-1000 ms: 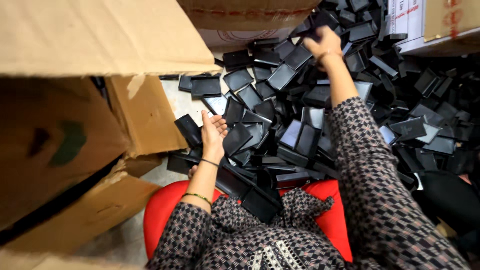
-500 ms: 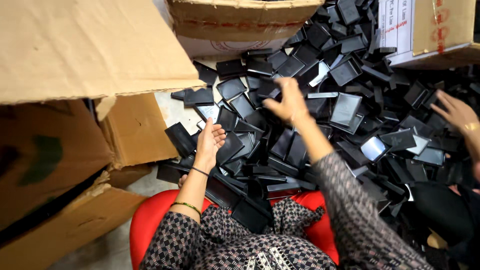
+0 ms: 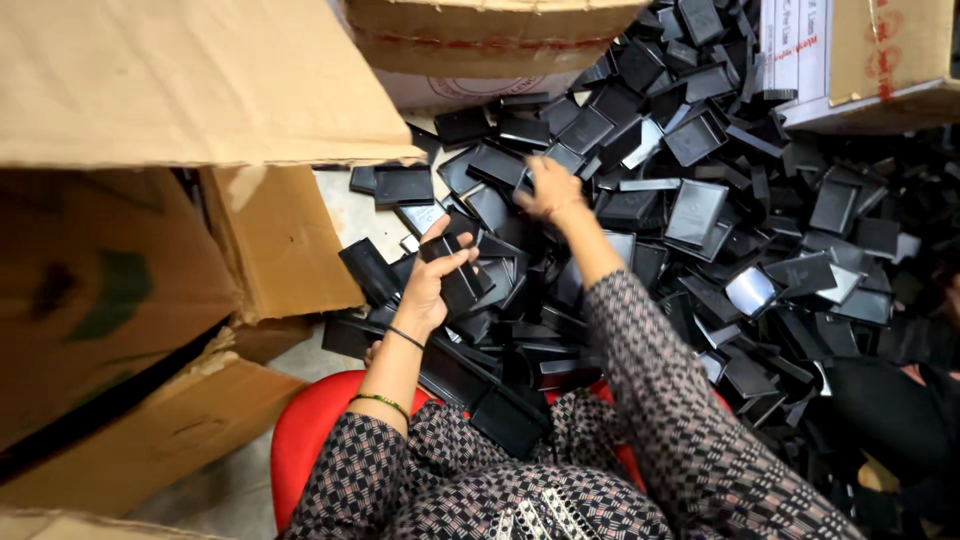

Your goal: The person sits on the floor and sorts through a large pile of black compact disc cases. They pick up cases one by one, open them to check the contents, and place them into a cardboard box.

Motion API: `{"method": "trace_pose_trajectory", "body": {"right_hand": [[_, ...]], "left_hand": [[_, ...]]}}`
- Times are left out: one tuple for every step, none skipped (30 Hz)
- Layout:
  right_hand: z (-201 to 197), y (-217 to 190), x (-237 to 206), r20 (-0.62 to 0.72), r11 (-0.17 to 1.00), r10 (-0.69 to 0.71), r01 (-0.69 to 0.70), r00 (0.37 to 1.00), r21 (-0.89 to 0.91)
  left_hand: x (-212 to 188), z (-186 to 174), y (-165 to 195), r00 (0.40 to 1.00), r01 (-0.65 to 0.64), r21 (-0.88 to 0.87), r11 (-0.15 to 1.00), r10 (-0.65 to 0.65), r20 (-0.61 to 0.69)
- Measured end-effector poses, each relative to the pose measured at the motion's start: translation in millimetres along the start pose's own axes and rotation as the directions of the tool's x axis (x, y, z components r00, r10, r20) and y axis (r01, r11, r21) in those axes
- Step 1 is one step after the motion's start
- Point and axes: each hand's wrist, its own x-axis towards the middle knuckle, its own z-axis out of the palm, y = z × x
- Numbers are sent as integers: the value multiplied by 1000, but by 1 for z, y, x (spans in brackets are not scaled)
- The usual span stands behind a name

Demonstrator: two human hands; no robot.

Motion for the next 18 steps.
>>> {"method": "trace_pose_trajectory", "body": {"right_hand": [[0,8,6,203,989,101,-76,974,-129],[0,13,11,378,955,221,-122,899,-269],[-1,16,11,384,943,291,-195,876,-269],[0,18,8,389,925,359,-267,848,-272],[1,20,5,352,925,336,-236,874,-298],[4,23,-1,315,923,310,-204,897,-327],[3,22,-9,281,918,282,-173,917,-357],[2,19,-19,188,933,260,-197,947,-301],[-1,16,-31,93,946,245,-217,965,-240],[-5,11,-45,-5,956,237,-234,972,-175],[-5,2,-59,-47,984,159,-162,986,-70],[-4,-9,-74,-97,996,89,-87,991,31],[-1,-21,-90,-153,992,28,-8,988,128],[6,-37,-104,-101,970,10,14,995,241],[14,-52,-117,-51,935,-14,31,999,354],[20,-63,-127,-51,873,-64,80,997,482],[26,-73,-134,-64,788,-117,132,991,601],[31,-80,-138,-88,682,-172,183,981,708]], "left_hand": [[2,-1,1,999,-10,-29,1000,9,-46],[5,-2,1,996,-23,-55,998,18,-92],[8,-4,1,990,-36,-80,996,25,-139],[10,-7,1,983,-45,-98,994,27,-182],[13,-10,0,974,-55,-120,991,26,-224],[15,-13,-1,964,-65,-143,988,25,-266],[17,-15,-3,953,-75,-97,992,43,-299],[18,-16,-6,941,-79,-48,996,59,-332],[19,-16,-10,929,-78,2,997,74,-364],[18,-15,-13,946,-70,106,992,100,-310],[17,-12,-17,961,-65,209,976,118,-251],[15,-10,-20,974,-63,308,949,125,-188],[13,-6,-22,984,-101,409,907,152,-93],[11,-4,-23,986,-145,500,854,164,6],[8,-2,-23,981,-196,581,790,165,105],[5,-1,-22,989,-151,531,834,130,76],[4,-1,-18,994,-113,481,870,101,51],[3,-2,-13,997,-81,430,899,75,30]]}}
